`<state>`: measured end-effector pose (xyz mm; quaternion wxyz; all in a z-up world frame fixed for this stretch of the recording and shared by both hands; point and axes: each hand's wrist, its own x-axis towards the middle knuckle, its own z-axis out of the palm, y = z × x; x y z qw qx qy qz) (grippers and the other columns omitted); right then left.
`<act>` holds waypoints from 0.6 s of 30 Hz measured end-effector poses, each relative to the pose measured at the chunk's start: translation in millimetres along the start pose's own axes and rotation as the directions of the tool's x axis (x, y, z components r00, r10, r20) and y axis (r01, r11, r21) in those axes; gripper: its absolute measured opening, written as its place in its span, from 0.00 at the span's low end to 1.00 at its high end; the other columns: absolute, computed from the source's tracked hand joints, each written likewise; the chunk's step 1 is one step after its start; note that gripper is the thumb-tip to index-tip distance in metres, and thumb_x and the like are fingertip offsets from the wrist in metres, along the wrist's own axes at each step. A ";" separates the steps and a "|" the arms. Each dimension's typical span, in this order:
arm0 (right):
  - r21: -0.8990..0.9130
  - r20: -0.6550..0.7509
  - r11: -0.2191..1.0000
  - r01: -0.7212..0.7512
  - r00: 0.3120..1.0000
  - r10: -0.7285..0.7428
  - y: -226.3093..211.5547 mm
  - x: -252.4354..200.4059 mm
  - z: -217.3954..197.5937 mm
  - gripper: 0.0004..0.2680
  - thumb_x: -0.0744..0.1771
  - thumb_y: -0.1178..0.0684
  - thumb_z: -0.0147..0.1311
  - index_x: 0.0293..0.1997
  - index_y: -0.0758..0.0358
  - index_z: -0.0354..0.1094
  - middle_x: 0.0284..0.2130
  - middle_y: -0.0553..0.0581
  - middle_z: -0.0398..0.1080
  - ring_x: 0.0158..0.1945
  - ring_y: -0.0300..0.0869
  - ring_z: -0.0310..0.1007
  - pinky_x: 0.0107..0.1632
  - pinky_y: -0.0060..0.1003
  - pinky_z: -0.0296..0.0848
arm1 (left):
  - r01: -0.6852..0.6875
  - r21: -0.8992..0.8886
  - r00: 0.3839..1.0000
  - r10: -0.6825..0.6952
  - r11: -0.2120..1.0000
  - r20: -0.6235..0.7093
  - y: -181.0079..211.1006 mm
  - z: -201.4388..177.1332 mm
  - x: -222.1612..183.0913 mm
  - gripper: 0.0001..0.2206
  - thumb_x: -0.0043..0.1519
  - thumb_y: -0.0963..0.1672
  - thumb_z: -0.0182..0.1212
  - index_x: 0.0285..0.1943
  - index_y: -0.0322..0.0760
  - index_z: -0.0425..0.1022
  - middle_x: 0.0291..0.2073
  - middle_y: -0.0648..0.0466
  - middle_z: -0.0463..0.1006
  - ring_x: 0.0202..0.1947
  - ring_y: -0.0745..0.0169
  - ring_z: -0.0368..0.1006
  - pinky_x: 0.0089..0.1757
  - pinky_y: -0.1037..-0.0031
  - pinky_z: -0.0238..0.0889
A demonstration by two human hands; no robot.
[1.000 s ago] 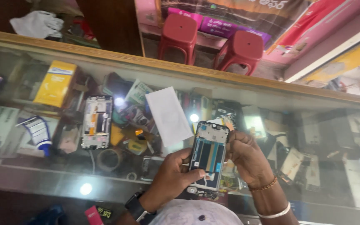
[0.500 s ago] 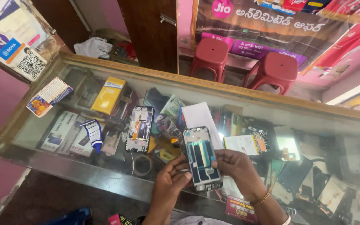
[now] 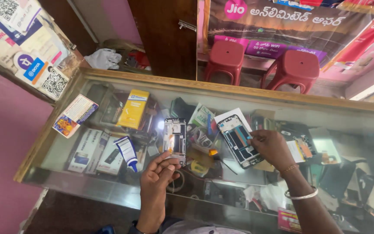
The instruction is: The person fits a phone screen onto a phone frame, aligning the display and securing the ribbon cable by hand.
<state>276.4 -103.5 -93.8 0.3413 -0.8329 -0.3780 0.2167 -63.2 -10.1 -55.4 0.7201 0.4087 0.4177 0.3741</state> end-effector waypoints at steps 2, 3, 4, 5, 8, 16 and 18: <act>0.035 -0.084 0.996 -0.080 0.993 0.083 -8.5 -8.4 7.0 0.11 0.62 0.53 0.63 0.45 0.64 0.78 0.30 0.61 0.80 0.34 0.44 0.83 0.39 0.38 0.79 | -0.018 0.025 0.999 0.017 1.000 0.042 9.5 -17.9 15.7 0.18 0.62 0.38 0.58 0.63 0.30 0.71 0.45 0.48 0.82 0.45 0.62 0.78 0.43 0.73 0.71; -0.026 -0.130 0.997 -0.072 0.989 0.068 -13.7 -14.9 10.6 0.10 0.62 0.53 0.63 0.44 0.64 0.78 0.32 0.61 0.80 0.35 0.45 0.83 0.39 0.39 0.78 | -0.021 0.032 0.998 0.019 0.999 0.067 13.6 -26.9 22.4 0.18 0.63 0.38 0.58 0.63 0.30 0.71 0.45 0.48 0.82 0.44 0.63 0.77 0.43 0.74 0.70; -0.088 -0.174 0.994 -0.067 0.983 0.051 -20.4 -21.1 14.8 0.10 0.63 0.53 0.63 0.44 0.64 0.79 0.33 0.62 0.79 0.36 0.46 0.82 0.40 0.39 0.78 | -0.024 0.037 0.996 0.021 0.999 0.092 18.1 -36.8 28.6 0.18 0.63 0.38 0.58 0.63 0.30 0.71 0.44 0.48 0.82 0.44 0.63 0.77 0.43 0.74 0.70; -0.157 -0.215 0.986 -0.055 0.976 0.021 -28.6 -23.8 15.5 0.09 0.63 0.53 0.62 0.44 0.64 0.79 0.35 0.62 0.79 0.37 0.46 0.82 0.40 0.40 0.78 | -0.003 0.064 0.994 -0.004 0.998 0.108 22.3 -46.0 34.3 0.18 0.63 0.38 0.58 0.62 0.30 0.71 0.44 0.49 0.82 0.44 0.64 0.77 0.43 0.74 0.70; -0.173 -0.354 0.984 -0.053 0.935 -0.012 -56.6 -48.9 20.4 0.08 0.64 0.54 0.62 0.43 0.67 0.78 0.40 0.61 0.78 0.38 0.48 0.82 0.41 0.39 0.77 | 0.046 0.122 0.987 -0.064 0.991 0.145 32.1 -71.5 53.2 0.17 0.61 0.38 0.59 0.61 0.31 0.73 0.44 0.50 0.82 0.42 0.65 0.78 0.43 0.75 0.70; -0.074 -0.485 0.986 -0.151 0.869 0.097 -103.8 -119.6 56.9 0.06 0.66 0.57 0.59 0.45 0.64 0.78 0.42 0.57 0.78 0.37 0.42 0.81 0.40 0.34 0.76 | 0.174 0.212 0.930 -0.232 0.961 0.285 29.1 -87.6 80.7 0.14 0.62 0.38 0.59 0.57 0.29 0.75 0.39 0.49 0.82 0.33 0.67 0.77 0.36 0.75 0.70; -0.053 -0.480 0.985 -0.167 0.869 0.121 -107.6 -124.4 60.1 0.06 0.65 0.57 0.59 0.44 0.64 0.78 0.40 0.56 0.79 0.35 0.40 0.81 0.39 0.33 0.76 | 0.163 0.221 0.890 -0.240 0.962 0.388 32.9 -79.8 85.5 0.13 0.63 0.39 0.58 0.57 0.28 0.74 0.39 0.49 0.82 0.31 0.67 0.76 0.34 0.75 0.70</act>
